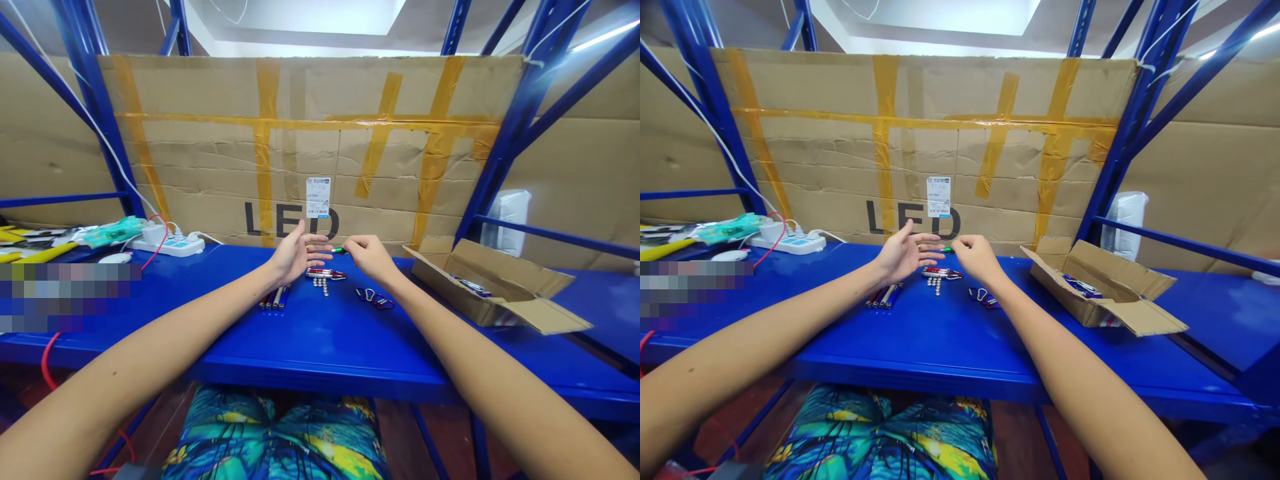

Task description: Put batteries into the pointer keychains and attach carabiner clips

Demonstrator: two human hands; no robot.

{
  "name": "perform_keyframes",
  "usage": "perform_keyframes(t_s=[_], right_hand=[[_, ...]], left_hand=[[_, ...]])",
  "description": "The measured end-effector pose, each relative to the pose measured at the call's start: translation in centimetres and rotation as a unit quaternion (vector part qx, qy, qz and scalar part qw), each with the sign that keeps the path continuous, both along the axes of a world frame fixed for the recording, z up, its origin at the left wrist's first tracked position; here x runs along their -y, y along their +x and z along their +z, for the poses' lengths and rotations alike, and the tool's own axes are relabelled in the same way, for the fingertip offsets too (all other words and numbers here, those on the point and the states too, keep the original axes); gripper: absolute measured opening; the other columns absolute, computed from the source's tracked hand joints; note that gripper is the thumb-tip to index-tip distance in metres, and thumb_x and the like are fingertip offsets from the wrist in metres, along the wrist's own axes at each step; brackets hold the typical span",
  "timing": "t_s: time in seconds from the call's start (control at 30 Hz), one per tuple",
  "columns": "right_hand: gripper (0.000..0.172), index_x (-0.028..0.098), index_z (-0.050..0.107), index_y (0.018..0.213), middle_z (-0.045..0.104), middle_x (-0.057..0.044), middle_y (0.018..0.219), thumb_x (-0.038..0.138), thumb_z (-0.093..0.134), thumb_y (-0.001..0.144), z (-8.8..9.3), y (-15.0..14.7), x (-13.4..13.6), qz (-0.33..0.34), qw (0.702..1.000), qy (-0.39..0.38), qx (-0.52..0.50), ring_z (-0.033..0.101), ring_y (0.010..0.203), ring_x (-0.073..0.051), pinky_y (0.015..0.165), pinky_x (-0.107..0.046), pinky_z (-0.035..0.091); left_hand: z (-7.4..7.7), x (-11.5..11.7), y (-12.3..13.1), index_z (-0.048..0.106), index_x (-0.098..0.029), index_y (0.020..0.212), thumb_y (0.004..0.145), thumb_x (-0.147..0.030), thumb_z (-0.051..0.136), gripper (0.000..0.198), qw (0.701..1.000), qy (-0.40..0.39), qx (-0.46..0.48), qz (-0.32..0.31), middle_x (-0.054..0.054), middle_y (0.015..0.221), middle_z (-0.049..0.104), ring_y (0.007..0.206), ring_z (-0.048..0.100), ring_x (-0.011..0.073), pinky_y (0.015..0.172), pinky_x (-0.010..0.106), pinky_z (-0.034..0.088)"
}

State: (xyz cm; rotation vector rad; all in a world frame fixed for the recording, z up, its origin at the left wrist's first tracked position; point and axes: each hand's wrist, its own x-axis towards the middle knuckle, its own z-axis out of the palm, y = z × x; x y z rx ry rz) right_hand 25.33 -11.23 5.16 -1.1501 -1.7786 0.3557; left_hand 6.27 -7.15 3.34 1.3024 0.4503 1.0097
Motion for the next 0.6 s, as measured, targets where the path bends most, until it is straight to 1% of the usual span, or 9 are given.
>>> perform_keyframes(t_s=[0.1, 0.33, 0.43, 0.6], right_hand=[[0.025, 0.021, 0.037, 0.05, 0.029, 0.004, 0.051, 0.031, 0.043, 0.072, 0.02, 0.03, 0.08, -0.002, 1.0, 0.019, -0.001, 0.03, 0.055, -0.012, 0.053, -0.028, 0.021], [0.025, 0.02, 0.039, 0.051, 0.029, 0.004, 0.052, 0.032, 0.045, 0.072, 0.04, 0.17, -0.01, -0.031, 0.999, 0.032, -0.008, 0.03, 0.056, -0.011, 0.053, -0.028, 0.022], [0.026, 0.02, 0.04, 0.051, 0.03, 0.004, 0.052, 0.032, 0.045, 0.073, 0.02, 0.15, -0.07, -0.029, 0.999, 0.028, 0.005, 0.031, 0.056, -0.012, 0.053, -0.028, 0.022], [0.025, 0.02, 0.042, 0.052, 0.03, 0.004, 0.053, 0.032, 0.044, 0.073, 0.04, 0.15, -0.07, -0.02, 0.999, 0.033, 0.016, 0.031, 0.056, -0.012, 0.053, -0.028, 0.022]], left_hand=[[0.05, -0.05, -0.01, 0.063, -0.012, 0.111, 0.085, -0.073, 0.039, 0.071, 1.0, -0.003, -0.002, 0.002, 0.019, 0.105, 0.07, 0.1, 0.065, 0.0313, 0.084, 0.042, 0.048], [0.23, 0.04, -0.16, 0.061, -0.012, 0.113, 0.088, -0.072, 0.032, 0.071, 1.0, -0.016, 0.003, 0.003, 0.018, 0.109, 0.07, 0.101, 0.066, 0.03, 0.083, 0.041, 0.05], [0.19, -0.09, -0.23, 0.062, -0.011, 0.112, 0.087, -0.073, 0.034, 0.072, 1.0, -0.025, 0.004, 0.003, 0.019, 0.108, 0.07, 0.099, 0.066, 0.0297, 0.082, 0.04, 0.05], [0.04, -0.25, -0.18, 0.062, -0.012, 0.114, 0.087, -0.073, 0.036, 0.071, 1.0, -0.018, 0.007, -0.005, 0.018, 0.106, 0.071, 0.099, 0.067, 0.0302, 0.081, 0.04, 0.051]])
